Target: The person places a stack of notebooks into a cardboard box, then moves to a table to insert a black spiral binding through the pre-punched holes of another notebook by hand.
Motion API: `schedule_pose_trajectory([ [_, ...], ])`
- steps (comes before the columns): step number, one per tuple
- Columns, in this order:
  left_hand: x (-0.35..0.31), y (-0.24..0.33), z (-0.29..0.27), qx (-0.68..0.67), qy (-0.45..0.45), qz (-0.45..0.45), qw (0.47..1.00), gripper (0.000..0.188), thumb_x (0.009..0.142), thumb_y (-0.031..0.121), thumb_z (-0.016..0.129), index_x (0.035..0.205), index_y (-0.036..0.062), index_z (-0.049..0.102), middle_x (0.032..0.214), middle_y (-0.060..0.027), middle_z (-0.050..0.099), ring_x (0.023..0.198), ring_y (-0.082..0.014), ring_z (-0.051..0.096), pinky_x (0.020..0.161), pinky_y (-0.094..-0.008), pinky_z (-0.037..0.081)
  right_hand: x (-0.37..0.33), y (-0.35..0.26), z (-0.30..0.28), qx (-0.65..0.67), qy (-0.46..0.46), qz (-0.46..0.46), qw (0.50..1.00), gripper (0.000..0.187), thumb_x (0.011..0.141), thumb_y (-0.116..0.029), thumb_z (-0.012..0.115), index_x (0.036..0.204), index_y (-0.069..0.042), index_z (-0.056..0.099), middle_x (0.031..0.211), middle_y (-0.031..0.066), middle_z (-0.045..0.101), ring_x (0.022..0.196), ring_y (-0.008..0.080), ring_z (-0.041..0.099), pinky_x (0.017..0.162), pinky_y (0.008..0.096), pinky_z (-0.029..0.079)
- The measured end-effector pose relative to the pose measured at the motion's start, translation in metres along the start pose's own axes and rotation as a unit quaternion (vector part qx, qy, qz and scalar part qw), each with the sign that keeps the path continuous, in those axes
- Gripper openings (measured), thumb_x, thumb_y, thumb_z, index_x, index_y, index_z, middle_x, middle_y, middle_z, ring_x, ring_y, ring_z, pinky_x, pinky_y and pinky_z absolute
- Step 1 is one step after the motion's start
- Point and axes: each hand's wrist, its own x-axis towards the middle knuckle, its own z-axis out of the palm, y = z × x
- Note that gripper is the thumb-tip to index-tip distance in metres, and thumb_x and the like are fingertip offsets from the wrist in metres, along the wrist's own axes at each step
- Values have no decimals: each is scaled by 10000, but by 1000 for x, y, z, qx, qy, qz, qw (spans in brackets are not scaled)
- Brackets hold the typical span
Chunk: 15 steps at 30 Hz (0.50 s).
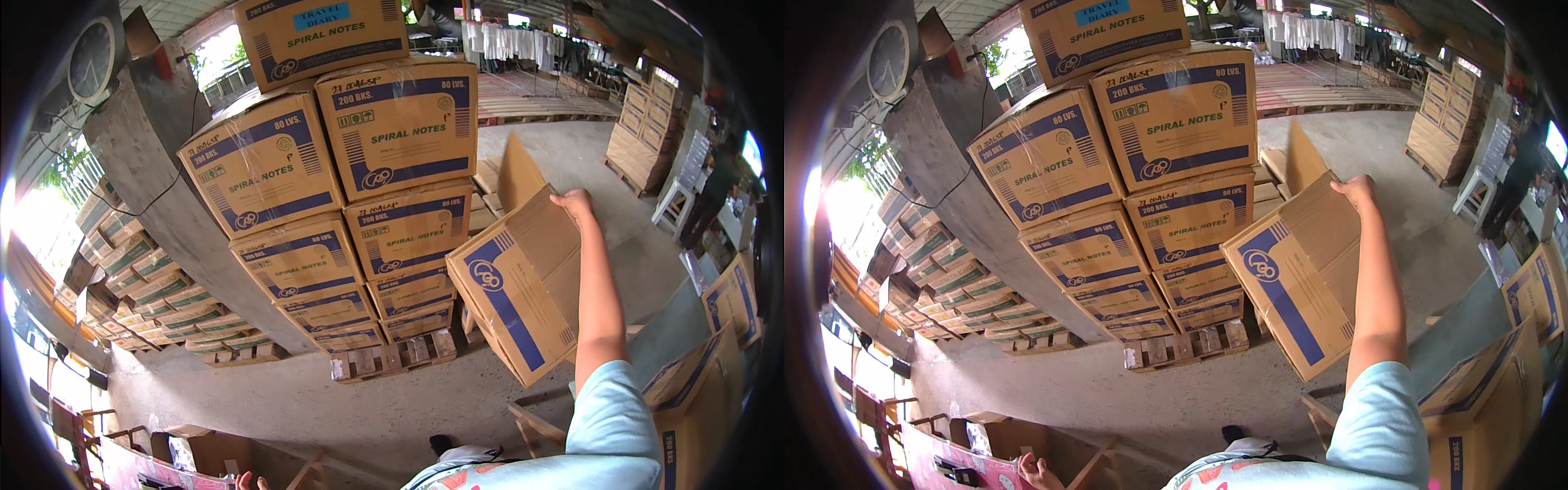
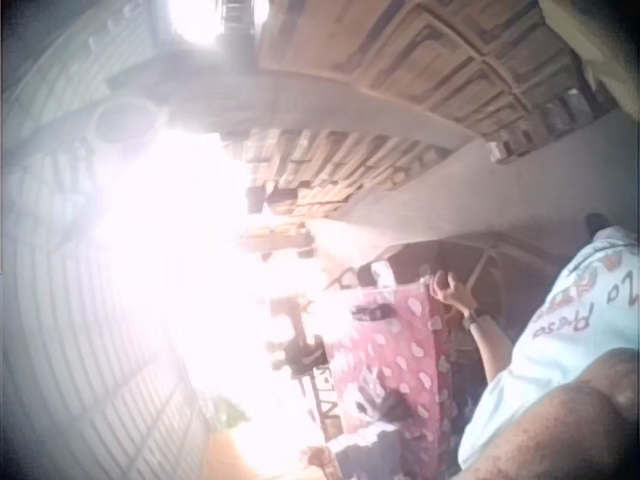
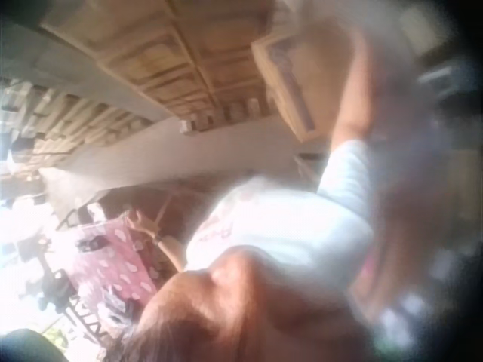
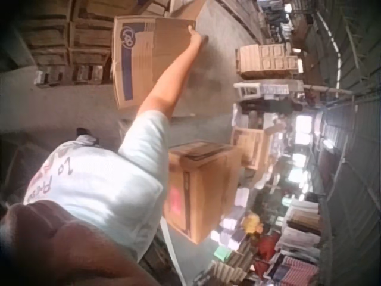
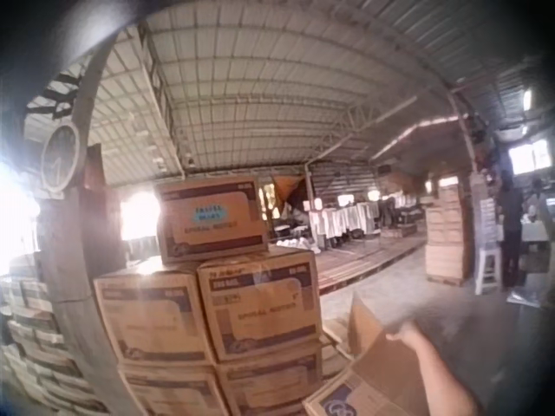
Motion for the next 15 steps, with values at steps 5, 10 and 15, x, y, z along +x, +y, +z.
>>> schedule_pose_trajectory([
  [5, 4, 13, 24, -30, -7, 5, 1000, 194, 723, 13, 682, 916, 18, 673, 1038, -162, 593, 1100, -327, 486, 971, -458, 387, 10, -55, -42, -87, 148, -9, 985, 512, 759, -528, 694, 868, -28, 708, 930, 205, 688, 919, 345, 657, 788, 429, 505],
  [10, 10, 21, 29, -17, -9, 11, 1000, 201, 738, 33, 673, 938, 19, 659, 1038, -158, 591, 1094, -324, 491, 961, -451, 394, 18, -98, -110, -107, 386, -152, 903, 631, 812, -678, 506, 738, -75, 674, 771, 211, 650, 778, 421, 615, 685, 477, 473],
  [15, 13, 36, 20, 33, -14, 36, 999, 233, 786, 101, 655, 1005, 27, 623, 1065, -150, 583, 1084, -319, 500, 959, -444, 394, 38, -116, -79, 47, 469, -303, 828, 420, 875, -450, 573, 705, -74, 650, 658, 151, 607, 627, 360, 579, 571, 418, 434],
])
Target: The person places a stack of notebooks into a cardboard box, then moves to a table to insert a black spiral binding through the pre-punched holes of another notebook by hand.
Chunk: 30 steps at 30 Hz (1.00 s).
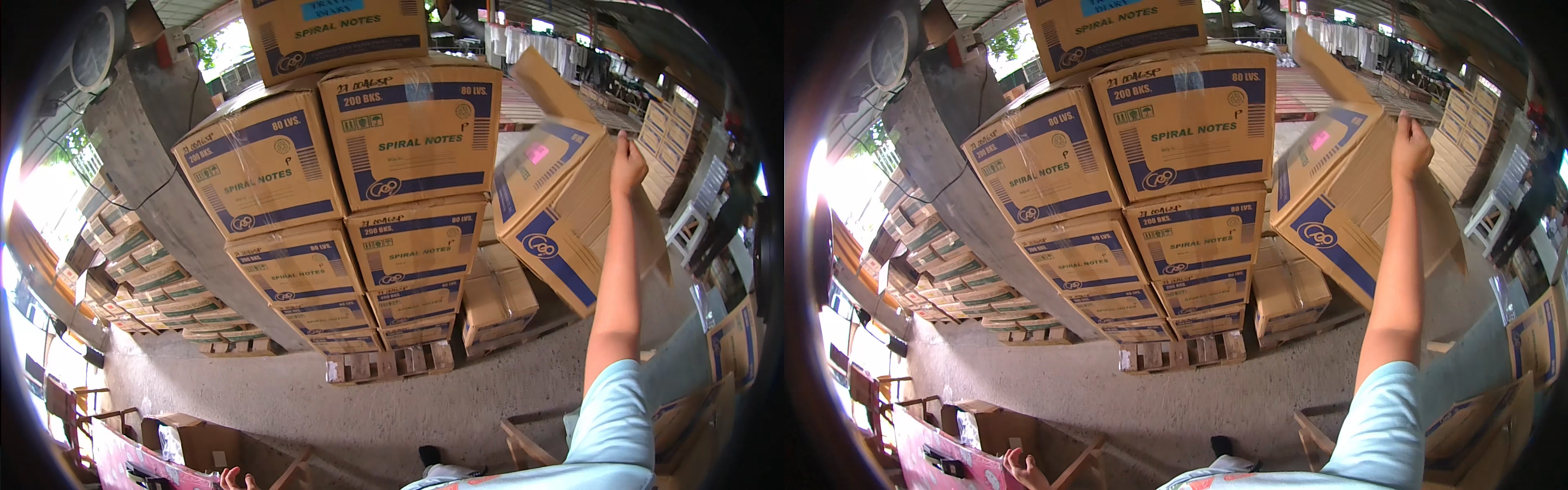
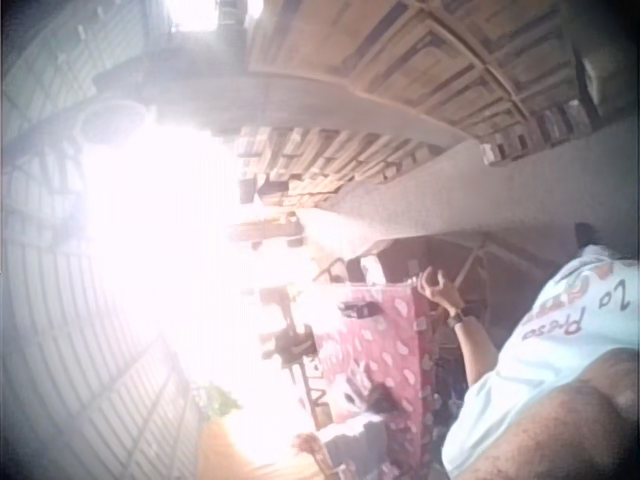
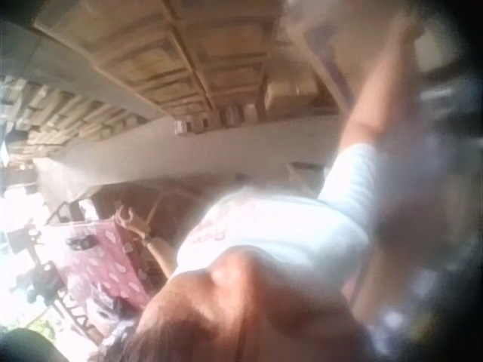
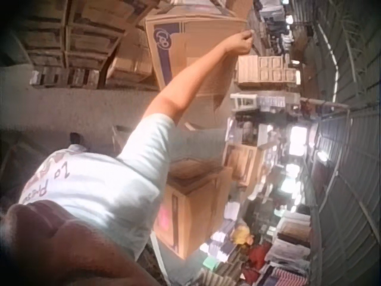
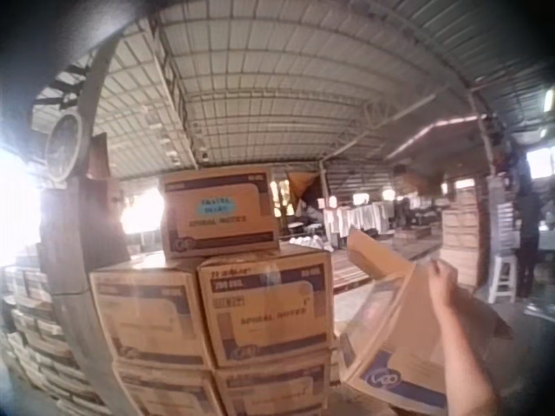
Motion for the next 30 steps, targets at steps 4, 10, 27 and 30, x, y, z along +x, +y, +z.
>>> schedule_pose_trajectory([
  [4, -2, 15, 0, 41, -16, 33, 998, 268, 824, 155, 640, 1059, 32, 595, 1087, -144, 576, 1076, -315, 507, 957, -439, 394, -35, 31, 66, 67, -34, -7, 997, 344, 884, -357, 571, 723, -61, 642, 680, 156, 603, 609, 339, 571, 568, 403, 428],
  [10, -7, 29, -2, 98, -46, 91, 990, 329, 882, 235, 619, 1139, 41, 552, 1120, -134, 565, 1065, -309, 517, 954, -431, 395, -128, 77, 111, 198, -210, -38, 957, 202, 873, -216, 647, 935, -28, 605, 864, 117, 640, 789, 269, 603, 749, 387, 467],
  [27, -40, 24, -6, -83, 13, 134, 987, 337, 914, 261, 591, 1183, 63, 547, 1113, -117, 577, 1022, -284, 545, 940, -416, 414, -614, -169, -284, 213, -888, -113, 392, 143, 739, -106, 586, 864, -79, 651, 816, 138, 664, 761, 302, 636, 681, 436, 494],
  [30, -57, -3, -43, -138, 20, 126, 982, 336, 918, 263, 586, 1189, 67, 548, 1111, -115, 580, 1014, -279, 550, 938, -413, 417, -598, -241, -332, 255, -877, -145, 382, 130, 738, -101, 584, 848, -68, 646, 804, 138, 660, 751, 307, 637, 665, 434, 495],
])
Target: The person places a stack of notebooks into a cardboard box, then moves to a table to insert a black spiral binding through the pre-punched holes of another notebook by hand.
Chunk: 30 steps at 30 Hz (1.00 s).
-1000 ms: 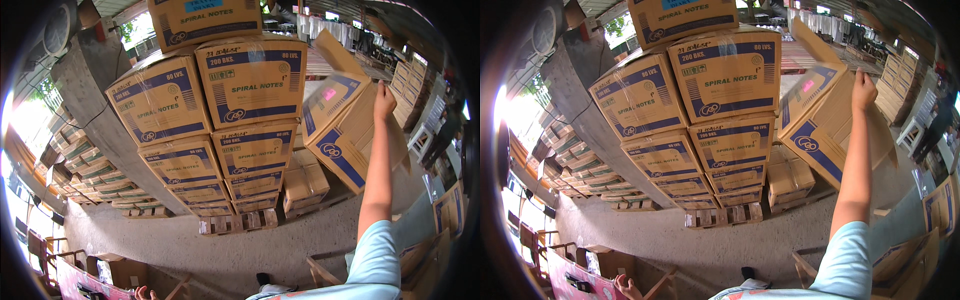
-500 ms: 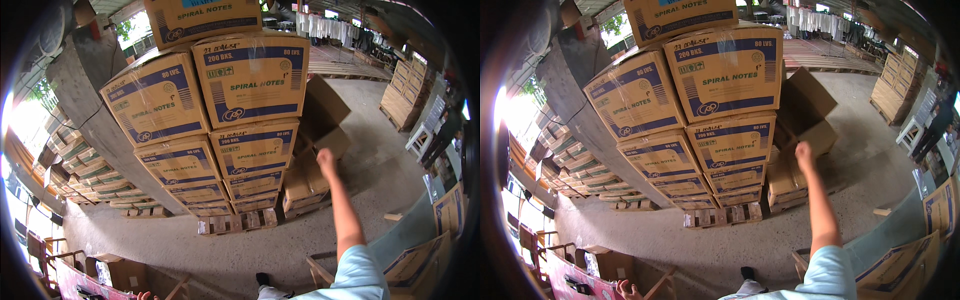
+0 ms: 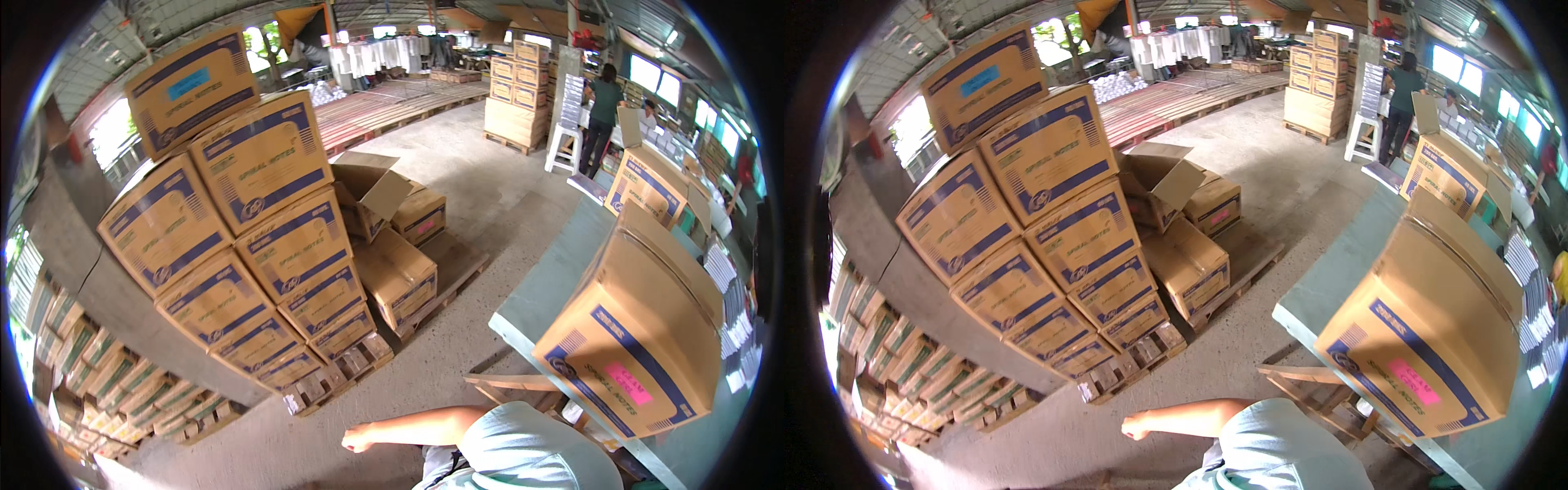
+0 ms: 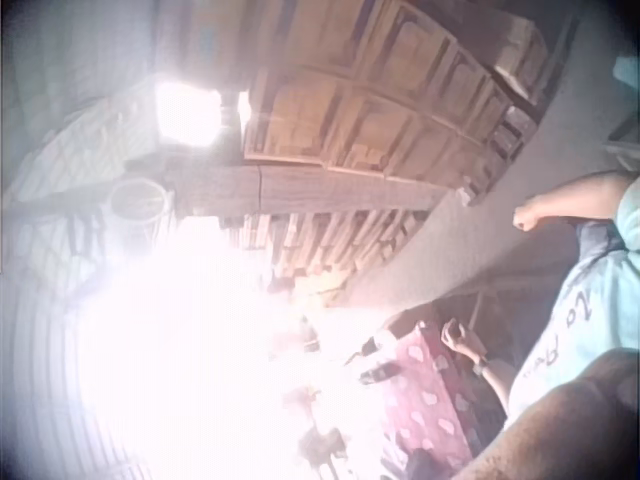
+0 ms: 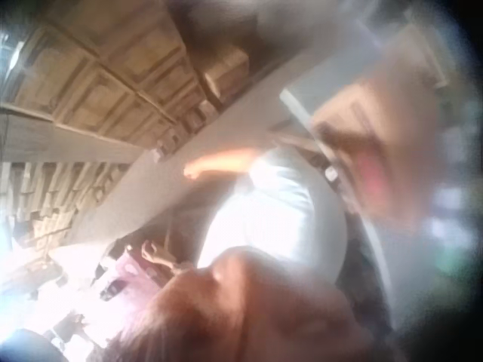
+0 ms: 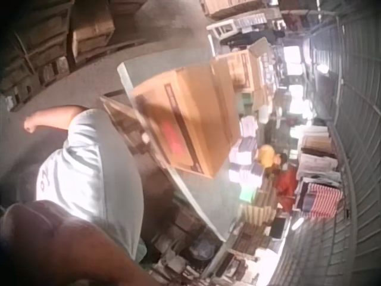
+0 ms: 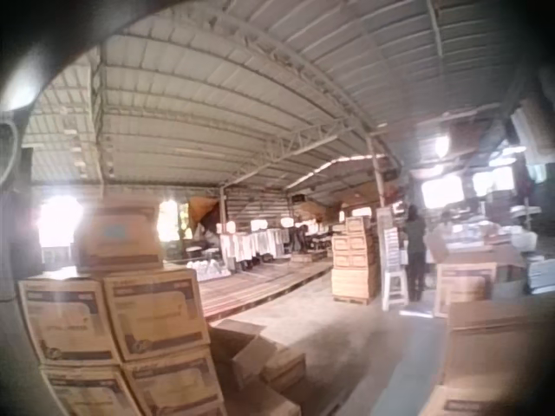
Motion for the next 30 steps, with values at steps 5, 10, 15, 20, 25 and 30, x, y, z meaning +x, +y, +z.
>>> schedule_pose_trajectory([
  [5, -76, -62, -154, -218, -41, 9, 975, 336, 925, 267, 579, 1198, 73, 549, 1107, -110, 584, 1001, -272, 558, 933, -409, 423, 8, -116, 74, 21, 14, -156, 987, 168, 719, -180, 605, 857, -85, 628, 793, 137, 654, 752, 322, 626, 649, 451, 478],
  [10, -145, -40, -267, 57, 27, -198, 978, 163, 686, 5, 629, 848, 24, 632, 890, -114, 658, 896, -268, 621, 841, -350, 472, -13, -238, 109, -30, -202, -214, 955, 213, 816, -244, 605, 973, -111, 664, 937, 109, 684, 908, 285, 647, 790, 408, 507],
  [15, -322, -48, -372, 127, -7, -513, 849, 252, 762, 193, 689, 969, 50, 672, 997, -133, 653, 948, -308, 626, 857, -383, 497, -41, -355, 134, 70, -239, -277, 928, 107, 837, -98, 684, 927, -44, 669, 826, 67, 681, 784, 147, 637, 737, 299, 515],
  [20, -465, 1, -390, 184, 82, -668, 716, 392, 723, 311, 721, 1023, 62, 681, 1070, -171, 645, 1006, -324, 618, 886, -416, 490, -45, -439, 173, 56, -265, -424, 864, 148, 815, -125, 715, 799, -6, 628, 726, 74, 622, 675, 158, 593, 640, 287, 490],
  [25, -542, 15, -383, 188, 168, -720, 647, 375, 711, 303, 755, 987, 57, 694, 1001, -173, 661, 987, -336, 617, 877, -422, 492, -32, -500, 248, 57, -295, -522, 798, 186, 826, -145, 714, 808, 5, 606, 732, 93, 592, 646, 190, 582, 617, 292, 483],
  [30, -565, -14, -412, 216, 177, -748, 603, 379, 713, 302, 757, 1017, 84, 694, 1070, -172, 631, 1088, -351, 553, 944, -432, 448, -13, -575, 329, 91, -249, -576, 773, 97, 792, -74, 695, 838, -35, 618, 788, 84, 626, 795, 249, 597, 703, 332, 496],
])
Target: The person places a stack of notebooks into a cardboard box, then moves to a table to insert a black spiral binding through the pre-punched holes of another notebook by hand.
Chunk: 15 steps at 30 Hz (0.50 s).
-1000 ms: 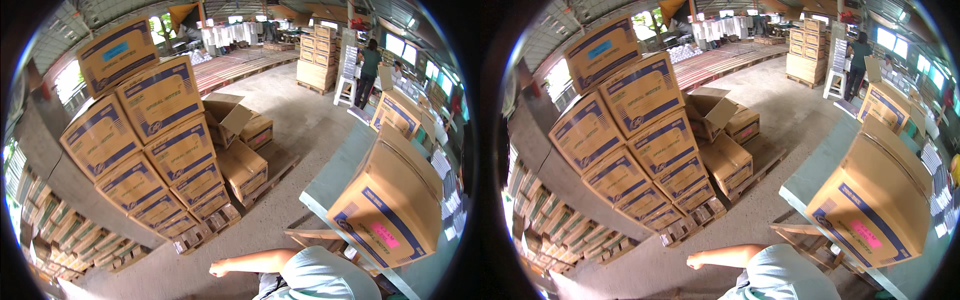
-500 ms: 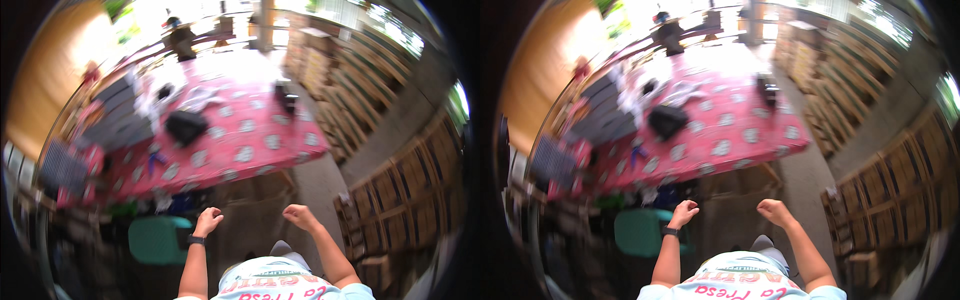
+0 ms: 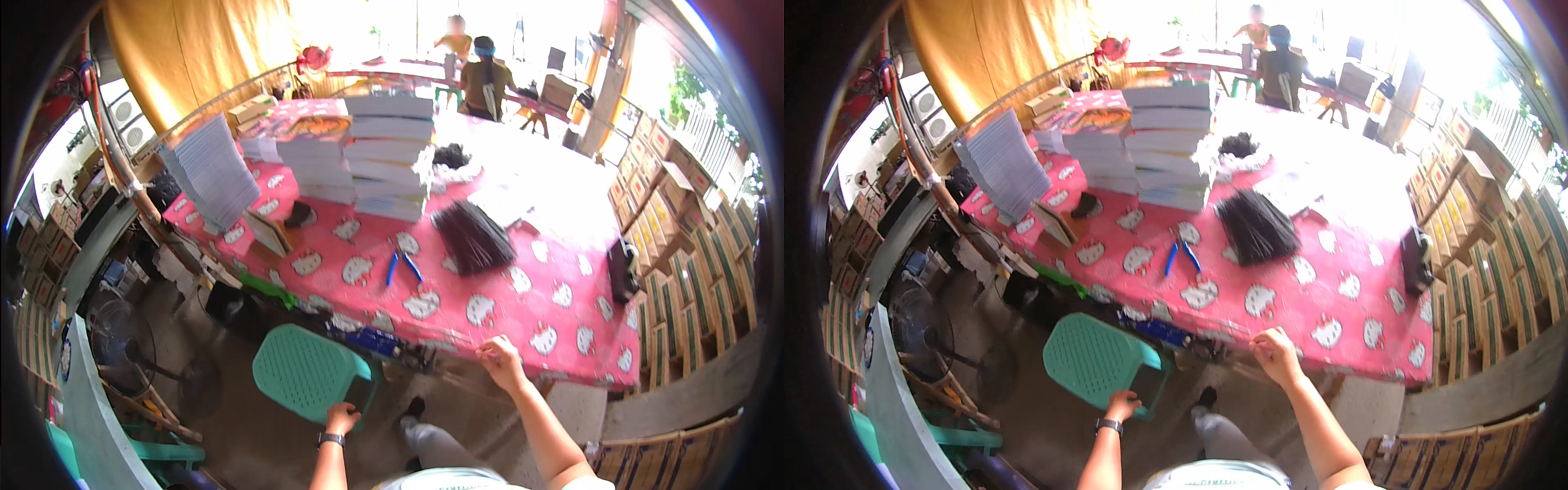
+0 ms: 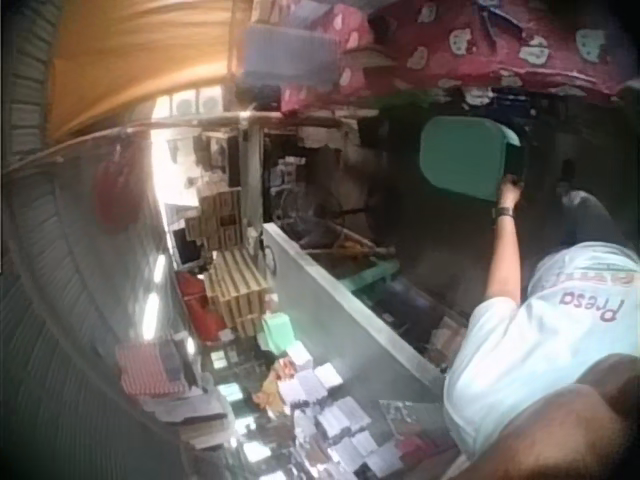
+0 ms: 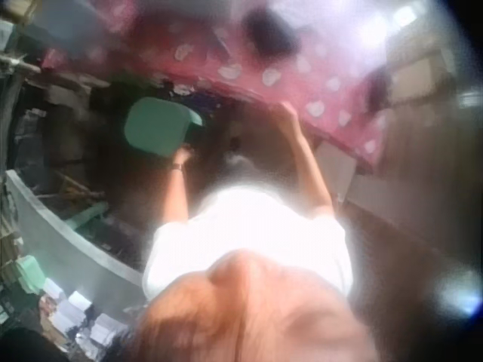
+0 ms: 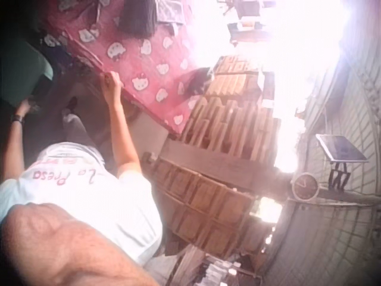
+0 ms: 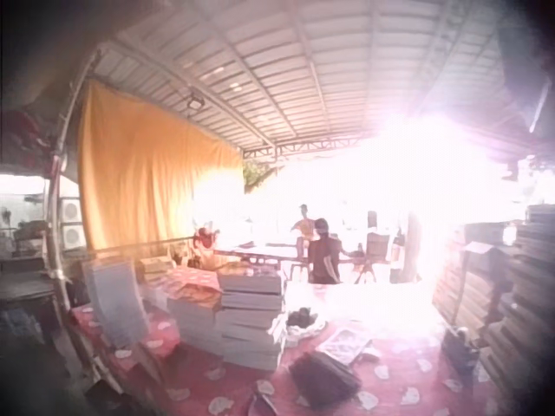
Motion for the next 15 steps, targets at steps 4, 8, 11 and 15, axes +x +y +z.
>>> schedule_pose_trajectory([
  [4, 71, -8, 10, 13, 39, 15, 999, 428, 711, 295, 749, 1080, 105, 645, 1263, -188, 482, 1205, -367, 420, 993, -487, 392, 53, 25, 41, -141, -76, -81, 984, 455, 686, -262, 765, 1077, -124, 577, 1202, 94, 537, 1153, 315, 455, 978, 468, 337],
  [8, 108, 2, -1, 51, 124, -2, 991, 550, 689, 252, 752, 1170, 91, 541, 1336, -187, 382, 1230, -450, 363, 994, -535, 376, 78, 17, 74, -242, -181, -32, 953, 670, 649, -462, 744, 1201, -159, 516, 1317, 72, 433, 1256, 292, 352, 1015, 476, 263],
  [11, 170, -2, -16, 89, 111, 0, 990, 578, 713, 272, 723, 1219, 88, 513, 1378, -188, 365, 1285, -427, 326, 1019, -543, 345, 85, 11, 71, -245, -183, -25, 952, 674, 644, -485, 737, 1192, -157, 521, 1290, 72, 442, 1235, 285, 365, 1001, 472, 268],
  [15, 240, -14, -18, 78, 21, -20, 997, 674, 803, 441, 607, 1373, 134, 418, 1489, -146, 305, 1400, -343, 220, 1084, -611, 204, 88, 15, 67, -250, -221, -3, 942, 602, 710, -509, 689, 1181, -167, 535, 1294, 80, 443, 1227, 283, 370, 995, 462, 262],
])
